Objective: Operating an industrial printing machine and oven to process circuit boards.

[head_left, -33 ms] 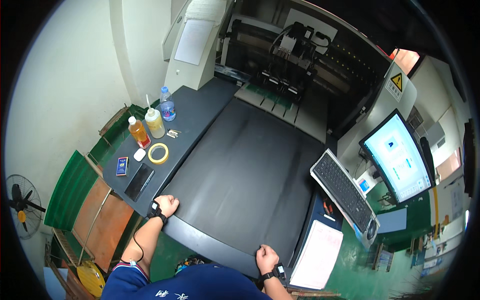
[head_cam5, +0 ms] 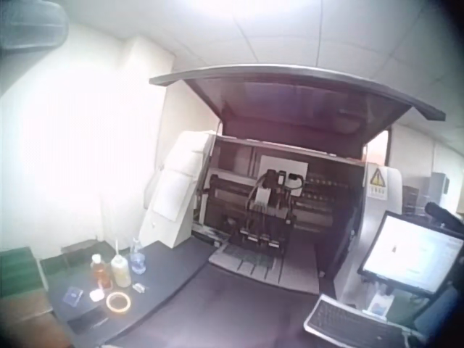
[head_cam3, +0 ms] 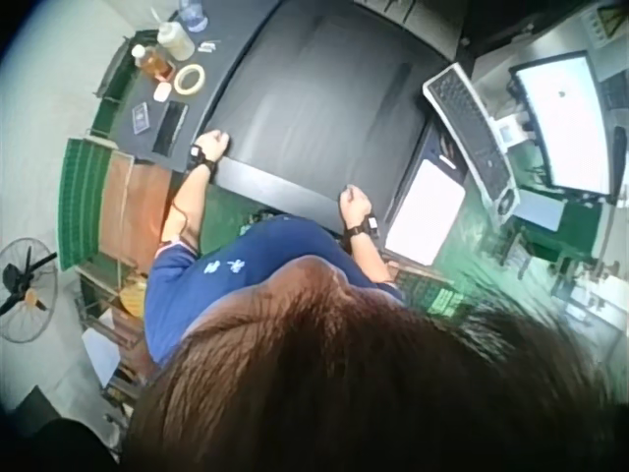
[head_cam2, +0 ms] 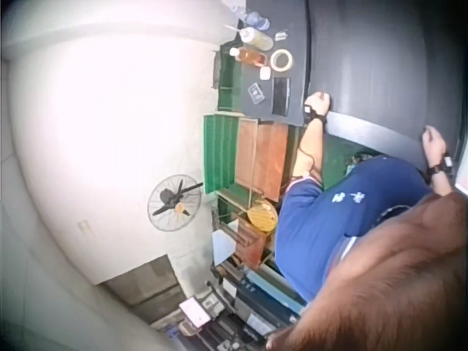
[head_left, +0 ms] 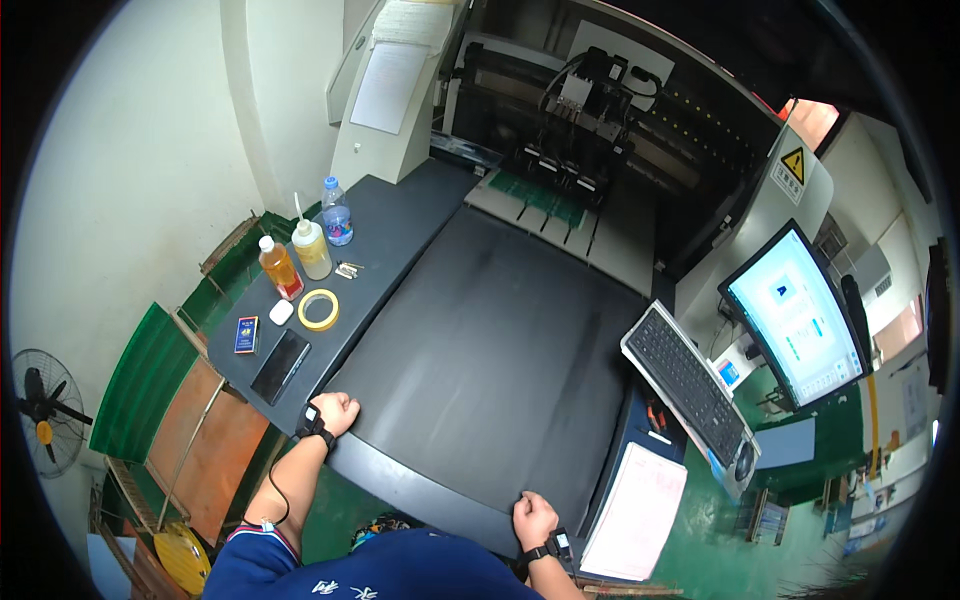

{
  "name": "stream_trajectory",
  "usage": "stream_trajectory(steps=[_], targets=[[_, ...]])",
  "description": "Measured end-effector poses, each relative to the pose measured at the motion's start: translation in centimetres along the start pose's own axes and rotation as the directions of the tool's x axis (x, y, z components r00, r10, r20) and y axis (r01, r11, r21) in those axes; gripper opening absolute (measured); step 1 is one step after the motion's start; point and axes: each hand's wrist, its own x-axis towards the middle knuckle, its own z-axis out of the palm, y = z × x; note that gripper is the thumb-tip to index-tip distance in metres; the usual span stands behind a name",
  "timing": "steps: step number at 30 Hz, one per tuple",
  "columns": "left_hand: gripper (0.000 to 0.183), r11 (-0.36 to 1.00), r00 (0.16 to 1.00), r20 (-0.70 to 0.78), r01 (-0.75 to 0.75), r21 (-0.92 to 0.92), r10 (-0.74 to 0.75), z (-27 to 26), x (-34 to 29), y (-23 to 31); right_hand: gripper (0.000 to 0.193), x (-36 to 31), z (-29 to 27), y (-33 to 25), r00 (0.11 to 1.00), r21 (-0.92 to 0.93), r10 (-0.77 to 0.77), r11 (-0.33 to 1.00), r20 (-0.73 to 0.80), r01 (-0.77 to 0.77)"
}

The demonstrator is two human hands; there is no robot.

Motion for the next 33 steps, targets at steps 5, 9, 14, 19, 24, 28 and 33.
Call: stream_trajectory(steps=[5, 9, 14, 19, 24, 28, 33], targets=[[0.032, 0.999, 0.999, 0.008, 0.043, 0.010, -0.043, 0.3, 0.8, -0.3, 0.009, 0.9, 0.3, -0.1, 0.999, 0.031, -0.007, 1.000, 0.035, 0.006], [0.031, 0.999, 0.999, -0.005, 0.039, 0.007, -0.039, -0.2, 0.9, 0.4, 0.009, 0.8, 0.7, 0.4, 1.000, 0.015, -0.011, 1.000, 0.020, 0.010], [0.031, 1.000, 1.000, 0.004, 0.022, 0.018, -0.022, 0.2, 1.1, -0.3, 0.009, 0.9, 0.9, 0.5, 1.000, 0.055, 0.015, 0.998, 0.006, -0.015], [0.031, 1.000, 0.999, -0.036, -0.008, -0.003, 0.008, 0.4, 1.1, -0.3, 0.010, 1.0, 0.6, 0.2, 1.000, 0.078, 0.031, 0.997, 0.001, -0.031], [0.032, 1.000, 0.999, -0.046, -0.018, 0.005, 0.019, 0.4, 1.0, -0.2, 0.011, 1.0, 0.4, 0.1, 0.997, 0.095, 0.062, 0.993, 0.037, -0.065], [0.031, 1.000, 0.999, -0.034, 0.003, 0.029, -0.002, 0.2, 1.1, 0.3, 0.011, 1.0, 0.3, 0.1, 0.997, 0.093, 0.074, 0.993, 0.031, -0.077], [0.030, 1.000, 1.000, -0.020, 0.013, 0.023, -0.012, 0.6, 1.2, -0.1, 0.013, 0.9, 0.3, 0.2, 0.996, 0.101, 0.086, 0.991, 0.030, -0.089]])
